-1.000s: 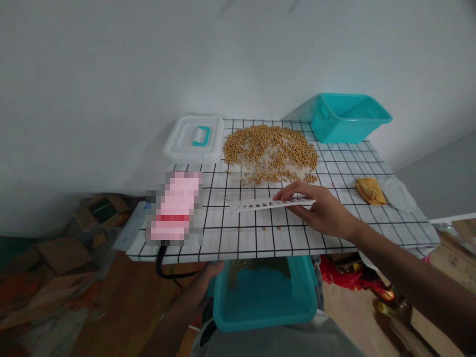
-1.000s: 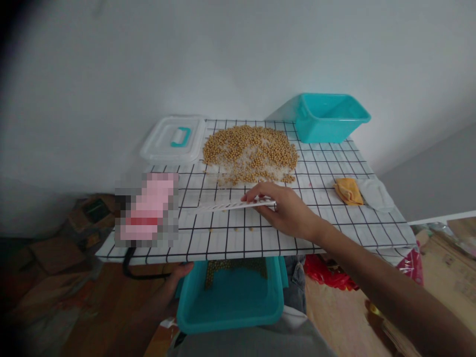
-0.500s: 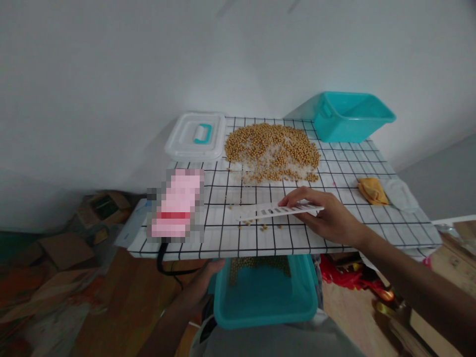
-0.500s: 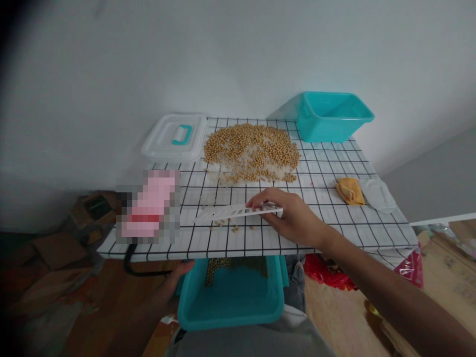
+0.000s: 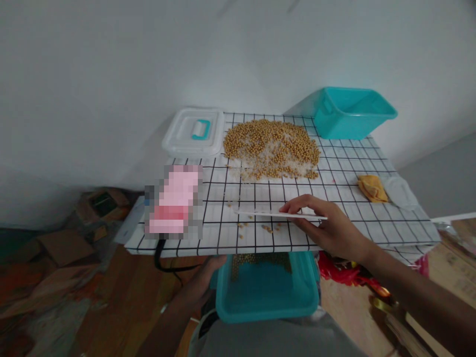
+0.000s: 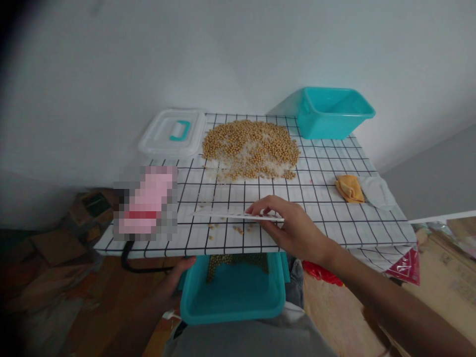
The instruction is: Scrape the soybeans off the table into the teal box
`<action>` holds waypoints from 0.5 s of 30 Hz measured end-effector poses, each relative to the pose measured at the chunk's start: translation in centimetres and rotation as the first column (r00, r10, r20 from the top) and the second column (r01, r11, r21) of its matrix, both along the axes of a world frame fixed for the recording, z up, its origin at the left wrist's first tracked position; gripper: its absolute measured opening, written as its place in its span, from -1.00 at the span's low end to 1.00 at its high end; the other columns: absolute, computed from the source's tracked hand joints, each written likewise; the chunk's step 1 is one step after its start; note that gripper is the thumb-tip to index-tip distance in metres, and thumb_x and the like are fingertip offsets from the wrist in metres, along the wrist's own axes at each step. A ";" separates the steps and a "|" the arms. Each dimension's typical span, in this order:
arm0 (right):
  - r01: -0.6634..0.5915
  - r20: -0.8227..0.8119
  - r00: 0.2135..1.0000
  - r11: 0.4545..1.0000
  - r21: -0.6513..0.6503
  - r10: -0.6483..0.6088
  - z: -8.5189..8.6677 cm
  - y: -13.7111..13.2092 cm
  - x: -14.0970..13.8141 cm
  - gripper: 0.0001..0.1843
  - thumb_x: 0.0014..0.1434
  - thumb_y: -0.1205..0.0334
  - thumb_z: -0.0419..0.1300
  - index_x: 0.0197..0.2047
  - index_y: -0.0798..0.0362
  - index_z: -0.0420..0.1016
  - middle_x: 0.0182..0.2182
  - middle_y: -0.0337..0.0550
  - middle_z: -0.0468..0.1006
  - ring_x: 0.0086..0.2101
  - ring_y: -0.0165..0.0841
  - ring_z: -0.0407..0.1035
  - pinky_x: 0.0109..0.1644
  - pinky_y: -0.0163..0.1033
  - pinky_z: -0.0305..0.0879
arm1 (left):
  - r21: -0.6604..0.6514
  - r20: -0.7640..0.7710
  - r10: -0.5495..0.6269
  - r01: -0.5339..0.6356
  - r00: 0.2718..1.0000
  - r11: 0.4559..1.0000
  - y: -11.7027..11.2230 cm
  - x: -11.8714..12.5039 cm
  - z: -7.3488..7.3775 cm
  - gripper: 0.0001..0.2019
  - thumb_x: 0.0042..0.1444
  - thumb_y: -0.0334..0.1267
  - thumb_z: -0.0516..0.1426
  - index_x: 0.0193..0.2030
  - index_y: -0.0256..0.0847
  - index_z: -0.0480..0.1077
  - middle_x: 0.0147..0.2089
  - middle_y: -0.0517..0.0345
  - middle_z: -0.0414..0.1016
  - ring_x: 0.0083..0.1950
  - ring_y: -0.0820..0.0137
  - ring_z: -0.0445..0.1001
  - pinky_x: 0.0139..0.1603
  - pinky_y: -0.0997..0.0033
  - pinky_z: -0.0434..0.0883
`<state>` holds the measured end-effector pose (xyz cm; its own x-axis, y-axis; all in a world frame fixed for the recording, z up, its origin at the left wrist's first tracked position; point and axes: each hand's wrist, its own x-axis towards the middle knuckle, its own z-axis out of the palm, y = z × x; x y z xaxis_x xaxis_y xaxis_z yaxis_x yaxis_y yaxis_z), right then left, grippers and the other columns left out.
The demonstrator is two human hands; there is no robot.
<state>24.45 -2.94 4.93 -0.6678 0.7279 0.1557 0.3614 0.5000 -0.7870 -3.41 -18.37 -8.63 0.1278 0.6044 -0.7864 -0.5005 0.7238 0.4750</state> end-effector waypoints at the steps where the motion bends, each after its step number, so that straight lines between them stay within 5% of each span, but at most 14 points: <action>1: -0.008 -0.005 1.000 1.000 -0.013 0.008 -0.1 -0.2 0.0 -0.77 0.29 0.37 0.15 0.00 -0.04 0.41 -0.03 -0.15 0.54 -0.03 -0.33 0.44 0.03 -0.24 0.36 | -0.008 -0.004 -0.007 0.007 1.000 1.000 0.0 -0.1 -0.1 -0.61 0.14 -0.06 0.21 0.02 -0.26 0.52 -0.24 -0.03 0.72 -0.14 0.07 0.67 -0.05 0.15 0.55; 15: -0.186 -0.087 0.980 0.980 -0.076 0.180 -0.1 -2.0 -1.0 -0.69 0.25 0.50 0.09 0.01 0.01 0.35 -0.03 -0.09 0.50 -0.03 -0.33 0.40 0.04 -0.20 0.33 | -0.024 0.022 0.010 -0.009 1.000 1.000 0.2 -0.4 -0.5 -0.66 0.10 -0.03 0.23 -0.11 -0.24 0.55 -0.21 -0.10 0.71 -0.15 0.02 0.66 -0.09 0.06 0.55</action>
